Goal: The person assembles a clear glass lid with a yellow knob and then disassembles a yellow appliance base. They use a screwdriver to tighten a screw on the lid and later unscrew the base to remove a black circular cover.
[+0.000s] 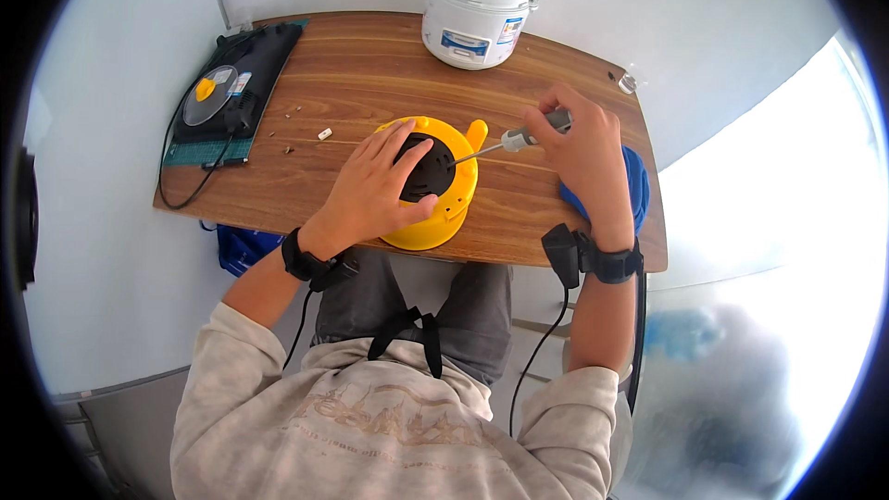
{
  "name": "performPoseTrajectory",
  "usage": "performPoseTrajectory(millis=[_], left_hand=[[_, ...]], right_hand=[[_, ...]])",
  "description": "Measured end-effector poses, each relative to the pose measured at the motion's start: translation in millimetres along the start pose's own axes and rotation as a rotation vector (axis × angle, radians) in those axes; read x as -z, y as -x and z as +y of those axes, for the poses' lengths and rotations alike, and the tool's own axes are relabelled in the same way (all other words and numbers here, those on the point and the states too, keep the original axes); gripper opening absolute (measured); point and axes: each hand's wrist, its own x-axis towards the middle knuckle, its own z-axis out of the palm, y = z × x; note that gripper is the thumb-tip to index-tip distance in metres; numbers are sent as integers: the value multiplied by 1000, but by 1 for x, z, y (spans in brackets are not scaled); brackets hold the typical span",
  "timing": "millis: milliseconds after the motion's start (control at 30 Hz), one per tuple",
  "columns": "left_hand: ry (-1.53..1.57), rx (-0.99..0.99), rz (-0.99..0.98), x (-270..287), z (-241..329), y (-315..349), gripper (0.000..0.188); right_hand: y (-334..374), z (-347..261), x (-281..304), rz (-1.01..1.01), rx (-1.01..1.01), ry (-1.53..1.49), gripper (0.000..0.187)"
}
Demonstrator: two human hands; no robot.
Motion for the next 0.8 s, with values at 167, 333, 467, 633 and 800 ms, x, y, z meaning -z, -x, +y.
performPoseTrajectory(millis=[167,333,467,633,800], left_hand=[[-14,-29,2,0,1,-2,64],[-55,-38,-49,3,1,-2,63],[-67,-42,-58,3,1,-2,64],[-39,-10,-57,3,4,-2,65],[-30,14,-64,3,7,-5,64]], right_hand=[[10,12,7,-54,-89,128,23],[24,28,4,-189,-165,102,30],[35,41,3,-294,-158,67,36],[51,58,-5,-313,22,52,39],[66,56,-15,-272,-52,7,38]])
